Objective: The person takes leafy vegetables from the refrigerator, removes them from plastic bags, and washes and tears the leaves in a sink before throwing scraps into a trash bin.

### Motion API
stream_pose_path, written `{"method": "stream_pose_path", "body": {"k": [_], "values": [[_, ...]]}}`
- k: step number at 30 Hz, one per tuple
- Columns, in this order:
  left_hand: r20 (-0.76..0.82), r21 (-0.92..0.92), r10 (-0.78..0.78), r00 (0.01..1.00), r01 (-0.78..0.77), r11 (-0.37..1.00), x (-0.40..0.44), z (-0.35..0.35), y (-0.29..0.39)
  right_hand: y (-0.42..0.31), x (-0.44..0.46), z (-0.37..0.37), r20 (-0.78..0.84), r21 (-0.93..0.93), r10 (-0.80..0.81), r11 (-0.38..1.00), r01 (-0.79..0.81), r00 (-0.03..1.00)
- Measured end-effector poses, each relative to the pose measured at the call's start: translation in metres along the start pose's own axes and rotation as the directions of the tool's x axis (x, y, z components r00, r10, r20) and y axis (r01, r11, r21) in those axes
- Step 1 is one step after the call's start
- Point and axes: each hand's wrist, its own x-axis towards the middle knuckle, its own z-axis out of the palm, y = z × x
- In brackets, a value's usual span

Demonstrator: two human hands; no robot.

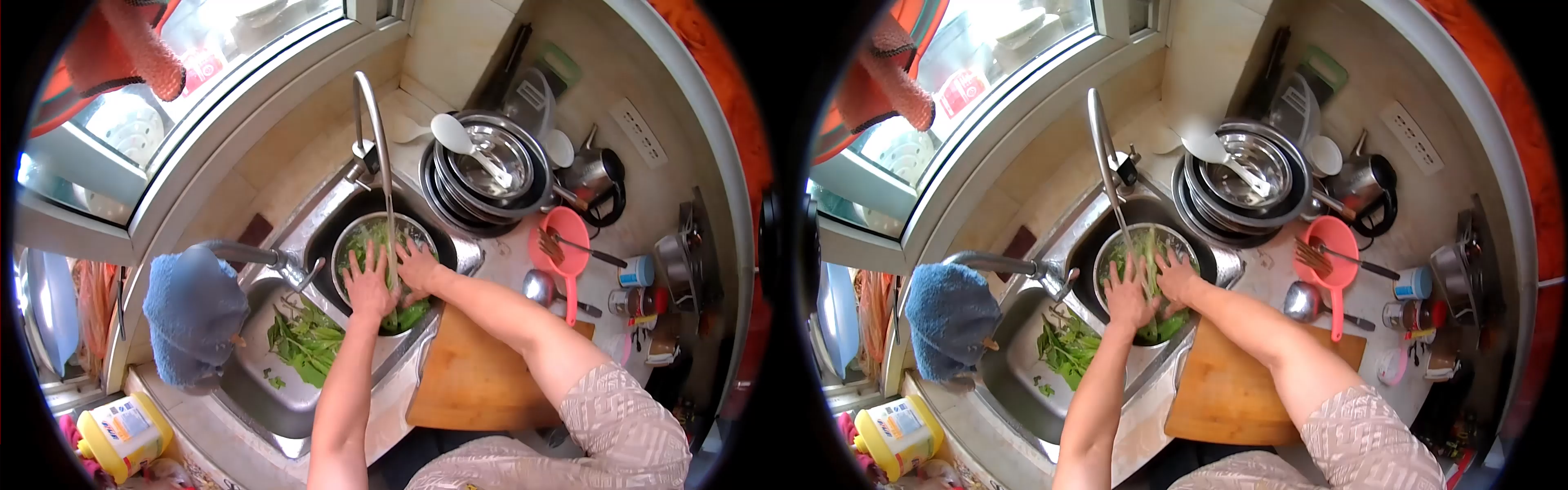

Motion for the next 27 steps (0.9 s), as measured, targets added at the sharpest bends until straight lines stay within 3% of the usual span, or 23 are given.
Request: {"method": "stream_pose_path", "body": {"k": [1,3,5,7,8,10,11,12,13,14,15,16,17,18,19,20,21,22,23,24,25,26,27], "values": [[0.108,0.033,-0.033,0.994,0.029,0.999,0.007,0.006,0.0,0.004,0.011,0.004,-0.002,0.001,-0.005,1.0,0.005,1.0],[0.089,-0.027,-0.049,0.995,0.052,0.998,0.019,0.035,-0.008,0.01,0.029,0.017,0.13,-0.102,-0.041,0.993,0.055,0.991],[0.088,-0.071,-0.087,0.992,0.094,0.993,0.038,0.097,-0.027,0.009,0.042,0.029,0.117,-0.123,-0.021,0.992,0.036,0.993],[0.091,-0.112,-0.134,0.987,0.143,0.983,0.043,0.093,-0.032,0.01,0.06,0.045,0.12,0.116,0.044,0.992,-0.058,0.992],[0.19,-0.089,-0.134,0.973,0.153,0.984,0.049,0.087,-0.036,0.01,0.068,0.05,0.122,0.194,0.064,0.977,-0.087,0.99],[0.294,-0.069,-0.13,0.947,0.157,0.985,0.062,0.077,-0.042,0.011,0.069,0.051,-0.124,0.317,0.183,0.939,-0.135,0.975],[0.28,-0.175,-0.153,0.948,0.207,0.963,0.069,0.078,-0.051,0.016,0.07,0.048,-0.122,0.321,0.185,0.937,-0.137,0.975],[0.27,-0.277,-0.18,0.946,0.256,0.926,0.072,0.079,-0.058,0.022,0.073,0.04,-0.078,0.648,0.307,0.739,-0.186,0.949],[0.275,-0.273,-0.185,0.943,0.261,0.926,0.065,0.067,-0.054,0.023,0.072,0.034,0.011,0.88,0.398,0.432,-0.198,0.917],[0.159,-0.539,-0.267,0.95,0.31,0.783,0.054,0.055,-0.05,0.018,0.061,0.035,-0.098,0.919,0.489,0.378,-0.109,0.867],[0.065,-0.765,-0.378,0.923,0.29,0.576,0.045,0.047,-0.047,0.021,0.044,0.017,-0.009,0.964,0.382,0.25,-0.094,0.924],[0.07,-0.852,-0.398,0.915,0.263,0.453,0.041,0.045,-0.048,0.024,0.038,0.02,-0.067,0.928,0.307,0.369,-0.054,0.949],[0.072,-0.851,-0.403,0.913,0.266,0.452,0.035,0.043,-0.048,0.029,0.033,0.021,-0.117,0.877,0.224,0.481,-0.006,0.967],[0.028,-0.805,-0.322,0.946,0.212,0.554,0.024,0.022,-0.038,0.027,0.017,0.014,-0.114,0.876,0.217,0.483,-0.005,0.97],[-0.012,-0.747,-0.238,0.971,0.149,0.647,0.016,0.004,-0.028,0.021,-0.005,-0.003,-0.145,0.717,0.168,0.697,-0.014,0.975],[-0.036,-0.534,-0.185,0.982,0.137,0.834,0.009,-0.007,-0.018,0.017,-0.016,-0.012,-0.167,0.508,0.103,0.861,-0.004,0.981],[-0.03,-0.273,-0.142,0.989,0.129,0.953,-0.001,-0.01,-0.009,0.018,-0.014,-0.005,-0.148,0.385,-0.038,0.918,0.093,0.988],[-0.013,-0.177,-0.095,0.995,0.091,0.98,-0.008,-0.006,-0.005,0.021,0.0,0.023,-0.254,0.217,-0.15,0.954,0.207,0.955],[0.004,-0.075,-0.057,0.998,0.057,0.996,-0.007,-0.001,-0.005,0.019,0.002,0.017,-0.04,0.112,-0.197,0.973,0.2,0.98],[0.009,-0.015,-0.078,0.997,0.078,0.997,-0.005,0.009,-0.008,0.008,-0.01,-0.02,0.086,0.033,-0.171,0.985,0.169,0.981],[0.016,0.039,-0.09,0.996,0.09,0.995,-0.001,0.025,-0.01,0.01,0.002,-0.01,0.142,0.002,-0.172,0.985,0.173,0.975],[-0.09,0.044,-0.103,0.991,0.107,0.993,0.011,0.068,-0.018,0.015,0.011,0.009,-0.002,-0.001,-0.176,0.984,0.176,0.984],[-0.188,0.044,-0.105,0.977,0.115,0.992,0.017,0.104,-0.023,0.019,0.025,0.026,0.046,-0.076,-0.214,0.973,0.217,0.976]]}}
